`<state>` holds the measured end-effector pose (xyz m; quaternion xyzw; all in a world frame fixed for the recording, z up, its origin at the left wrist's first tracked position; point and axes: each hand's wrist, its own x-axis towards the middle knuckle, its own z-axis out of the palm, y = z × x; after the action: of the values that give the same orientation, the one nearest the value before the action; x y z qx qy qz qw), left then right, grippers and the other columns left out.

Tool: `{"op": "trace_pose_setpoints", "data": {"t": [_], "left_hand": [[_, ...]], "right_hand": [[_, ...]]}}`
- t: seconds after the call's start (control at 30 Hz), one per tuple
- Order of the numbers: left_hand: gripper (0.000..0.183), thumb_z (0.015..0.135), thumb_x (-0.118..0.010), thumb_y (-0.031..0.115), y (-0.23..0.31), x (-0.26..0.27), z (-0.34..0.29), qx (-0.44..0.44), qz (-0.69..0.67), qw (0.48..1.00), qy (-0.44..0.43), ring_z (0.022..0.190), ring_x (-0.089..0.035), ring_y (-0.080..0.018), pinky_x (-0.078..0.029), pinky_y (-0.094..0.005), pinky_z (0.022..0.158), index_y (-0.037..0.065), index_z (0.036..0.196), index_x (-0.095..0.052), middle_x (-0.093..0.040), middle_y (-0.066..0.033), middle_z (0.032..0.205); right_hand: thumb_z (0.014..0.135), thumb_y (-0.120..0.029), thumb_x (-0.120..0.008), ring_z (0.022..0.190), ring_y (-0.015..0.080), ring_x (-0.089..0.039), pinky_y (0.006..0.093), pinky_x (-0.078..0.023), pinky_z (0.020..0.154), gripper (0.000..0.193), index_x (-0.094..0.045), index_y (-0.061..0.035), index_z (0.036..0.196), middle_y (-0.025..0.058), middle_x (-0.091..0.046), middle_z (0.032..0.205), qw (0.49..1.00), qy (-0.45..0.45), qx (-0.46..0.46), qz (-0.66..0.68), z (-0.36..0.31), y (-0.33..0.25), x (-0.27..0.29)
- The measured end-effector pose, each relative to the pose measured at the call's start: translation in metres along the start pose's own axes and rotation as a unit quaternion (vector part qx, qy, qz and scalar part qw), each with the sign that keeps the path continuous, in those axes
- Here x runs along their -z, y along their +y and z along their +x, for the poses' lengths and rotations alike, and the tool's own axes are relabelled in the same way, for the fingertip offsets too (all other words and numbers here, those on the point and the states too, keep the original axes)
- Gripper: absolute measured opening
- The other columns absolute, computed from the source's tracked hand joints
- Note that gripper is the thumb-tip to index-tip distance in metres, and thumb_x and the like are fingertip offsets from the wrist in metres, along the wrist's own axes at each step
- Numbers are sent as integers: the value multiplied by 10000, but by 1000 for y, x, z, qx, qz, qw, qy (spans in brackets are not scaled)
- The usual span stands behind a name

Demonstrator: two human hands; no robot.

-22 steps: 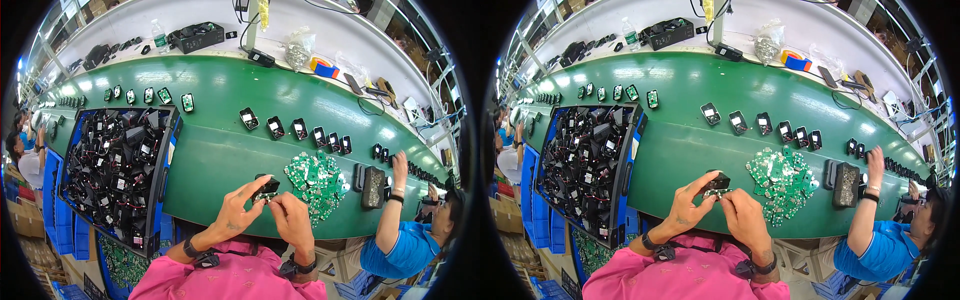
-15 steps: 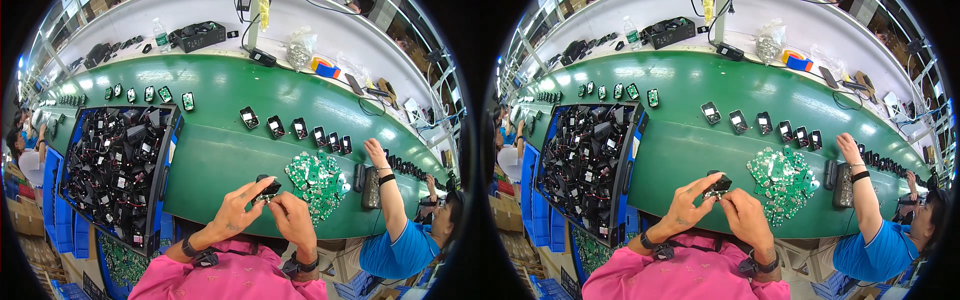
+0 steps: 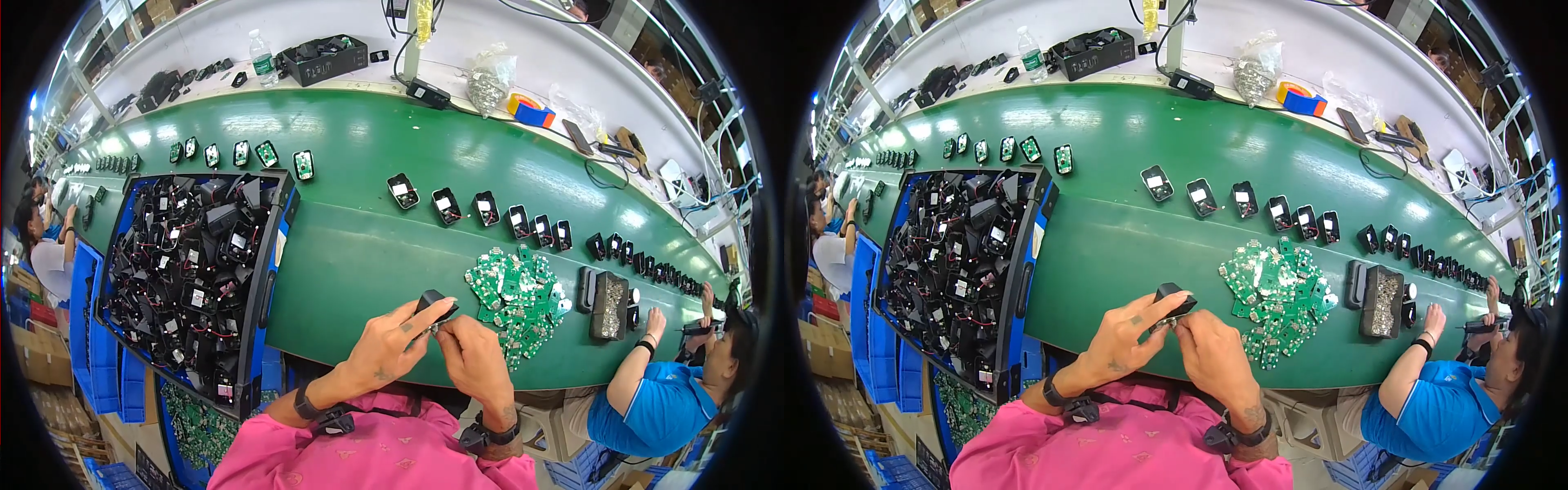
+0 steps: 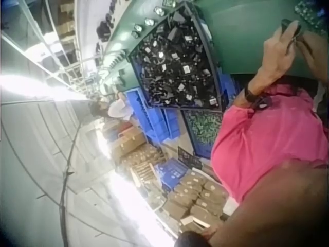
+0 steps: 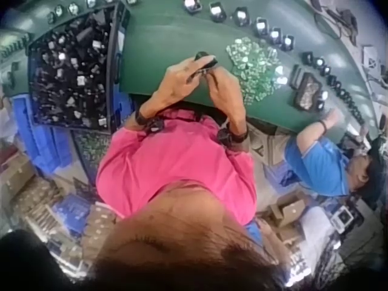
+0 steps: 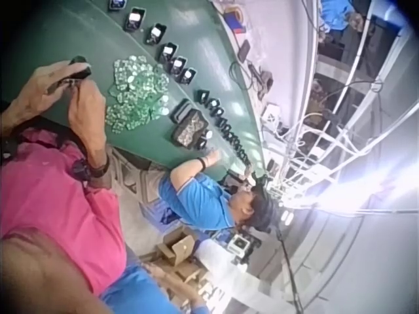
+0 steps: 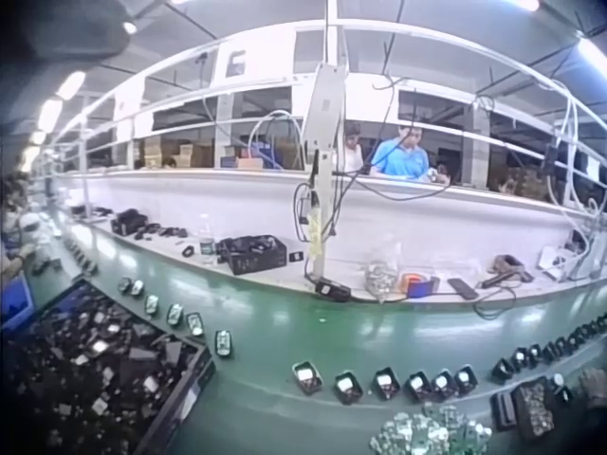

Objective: Assembling electronic circuit boards into plastic casings on a production line.

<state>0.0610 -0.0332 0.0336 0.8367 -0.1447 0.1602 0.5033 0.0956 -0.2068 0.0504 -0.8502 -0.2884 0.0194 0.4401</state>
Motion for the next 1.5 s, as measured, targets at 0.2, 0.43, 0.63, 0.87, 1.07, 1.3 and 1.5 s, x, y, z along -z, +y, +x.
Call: {"op": "trace_pose_setpoints", "data": {"t": [0.2, 0.43, 0.63, 0.87, 1.07, 1.3, 1.5], "left_hand": [[570, 845, -627, -69, -16, -14, -2, 79, -89, 993, 23, 976, -691, -271, -570, -362, 826, 58, 1391, -524, -667, -171, 1162], [663, 854, -699, 6, -20, -8, -3, 187, -285, 940, -29, 1072, -646, -177, -529, -333, 946, 47, 1456, -425, -649, -136, 1230], [668, 813, -744, 75, -25, -8, -5, 140, -169, 975, -31, 1040, -681, -275, -544, -361, 877, 107, 1419, -465, -650, -158, 1229], [620, 825, -734, 68, -24, -11, -6, 125, -201, 971, -30, 1083, -668, -256, -561, -349, 858, 142, 1395, -503, -638, -132, 1279], [641, 793, -721, -32, -25, -16, -6, 101, -244, 964, -28, 1117, -634, -265, -554, -353, 897, 129, 1383, -530, -496, -130, 1396], [589, 819, -630, -88, -26, -17, -6, 100, -255, 962, 14, 1159, -604, -210, -546, -336, 928, 88, 1374, -541, -506, -131, 1391], [496, 870, -596, -63, -23, -14, -5, 113, -208, 972, 6, 1042, -674, -211, -562, -321, 893, 55, 1349, -556, -642, -129, 1254]], "right_hand": [[898, -52, -645, 668, 285, -625, 370, -475, 588, 90, -616, 20, 945, 148, -624, 787, 997, 70, 0, -28, -1, 9, -15], [927, -139, -675, 591, 163, -637, 296, -480, 518, 187, -644, 45, 919, 119, -656, 780, 977, 85, -160, 114, -5, 27, -15], [888, -43, -706, 568, 116, -626, 247, -470, 503, 115, -654, 54, 857, 82, -641, 731, 964, 136, -118, 197, -11, 10, -27], [903, 7, -658, 576, 102, -600, 229, -462, 491, 77, -686, 73, 931, 70, -637, 789, 924, 97, -152, 338, -13, 18, -30], [961, -73, -609, 433, 86, -505, 224, -362, 380, 254, -587, -7, 717, 41, -601, 611, 875, 157, -211, 406, -8, 26, -18], [933, -83, -637, 426, 87, -506, 232, -362, 387, 240, -597, -13, 707, 24, -595, 601, 949, 106, -196, 221, -7, 14, -17], [930, -136, -666, 528, 138, -524, 299, -381, 495, 196, -644, 26, 821, 77, -562, 628, 980, 85, -140, 114, -4, 1, -8]]}}
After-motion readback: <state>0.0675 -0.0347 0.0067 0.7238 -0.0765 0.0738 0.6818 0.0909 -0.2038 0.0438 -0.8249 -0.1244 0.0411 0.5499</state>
